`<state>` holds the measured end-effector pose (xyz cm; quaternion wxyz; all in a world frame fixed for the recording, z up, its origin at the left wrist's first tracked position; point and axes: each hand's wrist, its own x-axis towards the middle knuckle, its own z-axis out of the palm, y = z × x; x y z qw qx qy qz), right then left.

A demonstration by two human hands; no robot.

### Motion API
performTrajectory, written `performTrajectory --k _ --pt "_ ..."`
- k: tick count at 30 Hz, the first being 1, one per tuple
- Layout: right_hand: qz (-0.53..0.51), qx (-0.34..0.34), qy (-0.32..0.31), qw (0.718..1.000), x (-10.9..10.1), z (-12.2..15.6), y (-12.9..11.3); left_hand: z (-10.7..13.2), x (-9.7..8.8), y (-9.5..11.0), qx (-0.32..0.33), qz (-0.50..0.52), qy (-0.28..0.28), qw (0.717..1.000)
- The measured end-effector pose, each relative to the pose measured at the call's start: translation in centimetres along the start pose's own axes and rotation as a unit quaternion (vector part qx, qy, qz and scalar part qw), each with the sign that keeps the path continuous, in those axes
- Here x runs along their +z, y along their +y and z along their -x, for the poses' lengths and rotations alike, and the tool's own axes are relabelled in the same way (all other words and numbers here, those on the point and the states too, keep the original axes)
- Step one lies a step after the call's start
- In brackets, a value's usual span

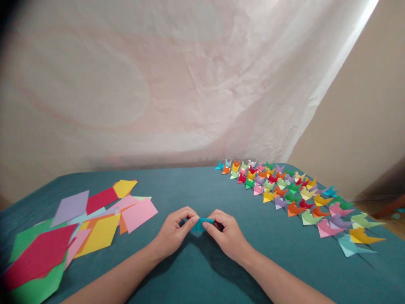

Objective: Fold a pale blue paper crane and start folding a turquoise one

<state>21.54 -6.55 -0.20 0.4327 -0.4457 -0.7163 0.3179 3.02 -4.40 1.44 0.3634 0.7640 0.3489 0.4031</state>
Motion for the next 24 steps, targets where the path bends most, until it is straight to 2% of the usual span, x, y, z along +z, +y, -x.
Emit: performTrajectory --k 3,8,15,24 --pt "-0.031 0.049 0.003 0.998 -0.13 -0.13 0.33 -0.06 0.05 -0.31 -0.013 0.005 0.011 1.000" --pt "-0.094 0.111 0.015 0.989 -0.32 -0.38 0.84 -0.01 0.08 -0.91 -0.016 -0.016 0.061 0.998" --pt "-0.102 0.110 0.026 0.988 -0.28 -0.43 0.68 0.14 0.22 -0.82 0.049 -0.052 0.044 0.997" --pt "-0.103 0.111 0.027 0.988 -0.25 -0.40 0.38 0.22 0.32 -0.77 0.047 -0.070 0.025 0.996"
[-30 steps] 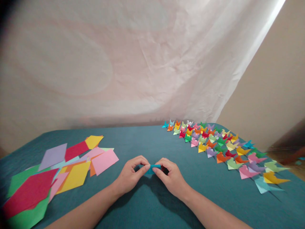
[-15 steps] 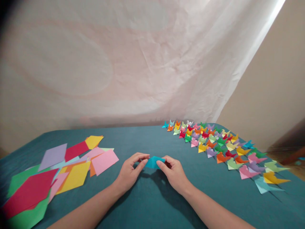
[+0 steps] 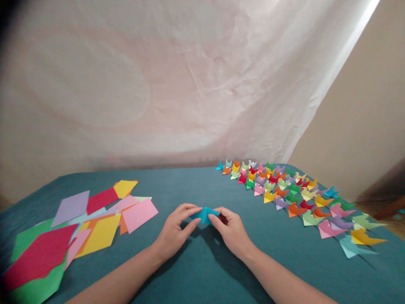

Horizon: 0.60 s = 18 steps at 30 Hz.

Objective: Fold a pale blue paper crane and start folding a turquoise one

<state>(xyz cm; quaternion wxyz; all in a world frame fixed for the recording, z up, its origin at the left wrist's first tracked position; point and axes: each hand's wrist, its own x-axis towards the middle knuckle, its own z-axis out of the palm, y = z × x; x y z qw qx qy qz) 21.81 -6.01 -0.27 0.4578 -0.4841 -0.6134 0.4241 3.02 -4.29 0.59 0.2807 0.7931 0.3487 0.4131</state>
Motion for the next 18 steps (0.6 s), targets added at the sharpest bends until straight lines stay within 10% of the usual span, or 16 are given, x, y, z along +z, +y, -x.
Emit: performTrajectory --k 18 --pt "0.019 -0.044 -0.002 0.999 -0.14 -0.06 0.02 -0.08 -0.19 0.28 -0.008 -0.004 -0.033 0.999"
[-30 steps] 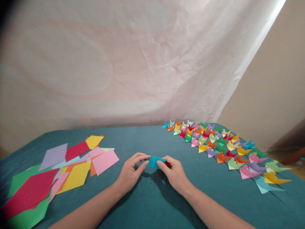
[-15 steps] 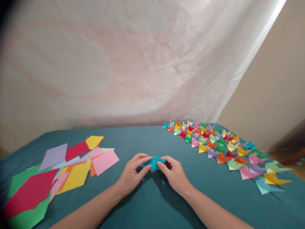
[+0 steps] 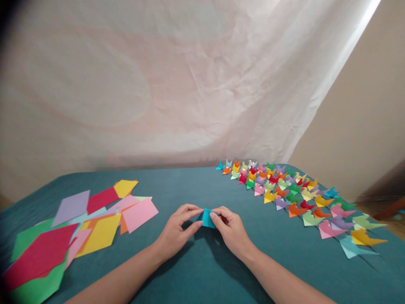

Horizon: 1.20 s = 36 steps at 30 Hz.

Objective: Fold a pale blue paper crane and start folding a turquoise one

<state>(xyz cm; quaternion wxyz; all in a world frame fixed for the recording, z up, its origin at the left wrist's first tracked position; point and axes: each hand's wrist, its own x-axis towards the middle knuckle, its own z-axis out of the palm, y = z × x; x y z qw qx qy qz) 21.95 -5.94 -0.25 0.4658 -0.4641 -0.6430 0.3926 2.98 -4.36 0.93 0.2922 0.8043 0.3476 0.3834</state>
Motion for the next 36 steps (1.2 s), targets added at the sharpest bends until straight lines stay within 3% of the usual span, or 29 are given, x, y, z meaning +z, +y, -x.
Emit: performTrajectory --k 27,36 --pt "-0.014 0.024 0.008 1.000 -0.05 -0.06 0.52 0.46 0.31 0.29 0.060 -0.035 -0.040 0.997" --pt "0.004 -0.004 -0.029 1.000 -0.09 0.01 0.37 0.15 0.13 0.54 0.015 0.024 -0.004 1.000"
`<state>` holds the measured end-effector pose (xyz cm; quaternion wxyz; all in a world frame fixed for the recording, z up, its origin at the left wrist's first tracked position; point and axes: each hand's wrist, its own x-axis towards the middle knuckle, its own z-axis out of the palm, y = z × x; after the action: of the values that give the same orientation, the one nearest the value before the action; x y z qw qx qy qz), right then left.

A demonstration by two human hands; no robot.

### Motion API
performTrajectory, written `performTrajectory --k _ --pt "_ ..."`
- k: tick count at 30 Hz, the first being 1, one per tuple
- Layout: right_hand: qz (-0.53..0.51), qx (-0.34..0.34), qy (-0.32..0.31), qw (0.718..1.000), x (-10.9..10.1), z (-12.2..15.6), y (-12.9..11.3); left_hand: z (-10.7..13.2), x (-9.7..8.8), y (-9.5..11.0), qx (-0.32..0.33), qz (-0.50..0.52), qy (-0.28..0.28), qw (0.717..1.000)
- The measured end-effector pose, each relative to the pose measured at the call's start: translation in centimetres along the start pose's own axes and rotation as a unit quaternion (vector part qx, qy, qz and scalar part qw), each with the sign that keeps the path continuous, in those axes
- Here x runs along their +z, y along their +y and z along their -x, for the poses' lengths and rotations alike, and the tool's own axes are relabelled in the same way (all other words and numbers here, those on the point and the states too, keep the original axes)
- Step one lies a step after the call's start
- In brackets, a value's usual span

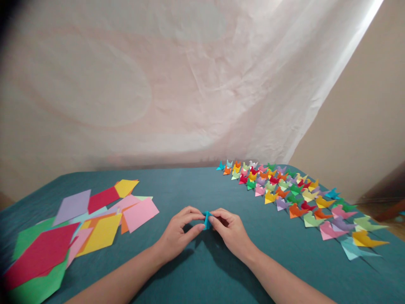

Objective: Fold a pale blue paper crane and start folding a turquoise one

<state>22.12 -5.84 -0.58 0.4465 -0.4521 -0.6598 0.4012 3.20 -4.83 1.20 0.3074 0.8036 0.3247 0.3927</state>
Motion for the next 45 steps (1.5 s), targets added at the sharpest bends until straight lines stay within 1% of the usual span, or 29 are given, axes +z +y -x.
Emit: performTrajectory --k 5,14,35,45 --pt "0.057 -0.043 -0.003 0.997 0.15 0.07 -0.12 -0.12 -0.01 0.06 -0.019 0.024 0.035 0.999" --pt "0.088 -0.053 -0.007 0.995 0.17 0.29 -0.40 0.01 0.20 0.34 -0.021 0.033 0.058 0.998" --pt "0.085 -0.059 -0.007 0.995 0.29 0.55 -0.84 -0.01 0.27 0.10 -0.021 0.061 0.034 0.997" --pt "0.095 -0.063 -0.010 0.993 0.16 0.55 -0.69 -0.03 -0.01 0.55 -0.051 0.050 0.018 0.997"
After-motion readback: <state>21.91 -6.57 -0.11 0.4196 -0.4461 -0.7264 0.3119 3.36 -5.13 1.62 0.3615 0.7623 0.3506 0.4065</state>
